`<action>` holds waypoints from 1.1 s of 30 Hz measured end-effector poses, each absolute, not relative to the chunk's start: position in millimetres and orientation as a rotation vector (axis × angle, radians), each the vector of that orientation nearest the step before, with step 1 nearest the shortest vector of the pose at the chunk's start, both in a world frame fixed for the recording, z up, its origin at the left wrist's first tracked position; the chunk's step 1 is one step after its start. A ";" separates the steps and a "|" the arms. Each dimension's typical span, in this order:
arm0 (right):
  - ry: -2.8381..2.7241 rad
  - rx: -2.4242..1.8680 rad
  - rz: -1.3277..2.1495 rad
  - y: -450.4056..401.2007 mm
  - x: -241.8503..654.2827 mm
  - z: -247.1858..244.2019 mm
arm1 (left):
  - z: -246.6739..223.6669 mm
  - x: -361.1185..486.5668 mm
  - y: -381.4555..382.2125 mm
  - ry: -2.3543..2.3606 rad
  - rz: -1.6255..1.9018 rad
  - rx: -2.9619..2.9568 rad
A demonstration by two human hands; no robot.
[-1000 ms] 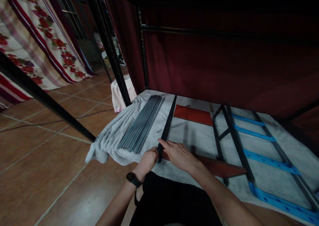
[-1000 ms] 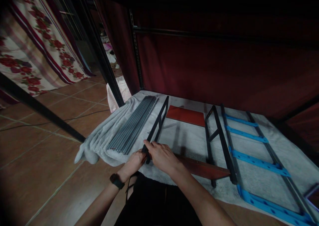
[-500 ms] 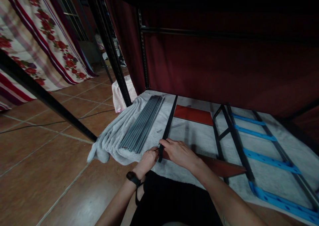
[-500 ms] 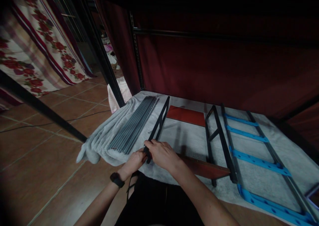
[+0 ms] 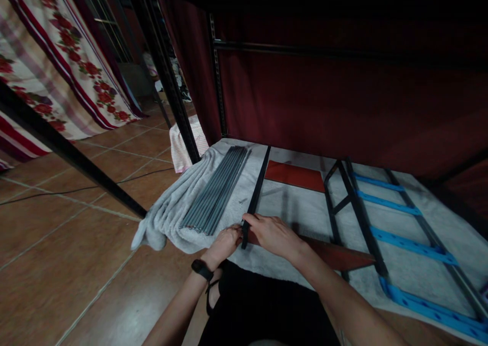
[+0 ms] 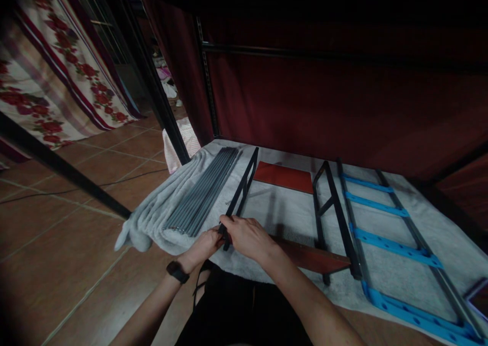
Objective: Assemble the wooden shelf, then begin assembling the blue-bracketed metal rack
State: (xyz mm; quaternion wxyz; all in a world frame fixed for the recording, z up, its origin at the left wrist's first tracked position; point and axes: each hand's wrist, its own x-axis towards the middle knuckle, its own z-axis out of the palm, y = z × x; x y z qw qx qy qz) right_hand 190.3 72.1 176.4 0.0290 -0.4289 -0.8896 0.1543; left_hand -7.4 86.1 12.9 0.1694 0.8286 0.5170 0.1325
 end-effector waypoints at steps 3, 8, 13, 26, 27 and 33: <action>-2.738 -1.328 0.471 72.1 190.5 176.1 | 8.8 -8.2 85.8 1.466 0.397 2.349; -2.726 -1.298 0.464 72.5 191.8 172.9 | 11.8 -6.6 87.5 1.484 0.365 2.367; -2.727 -1.298 0.462 72.2 192.6 172.1 | 14.8 -6.9 89.1 1.437 0.361 2.406; -2.721 -1.300 0.475 71.6 194.5 171.8 | 14.4 -9.6 94.5 1.384 0.343 2.306; -2.719 -1.297 0.479 71.5 194.6 171.9 | 13.6 -10.0 95.5 1.383 0.335 2.307; -2.713 -1.280 0.492 71.9 195.1 169.8 | 11.9 -12.8 99.9 1.360 0.340 2.285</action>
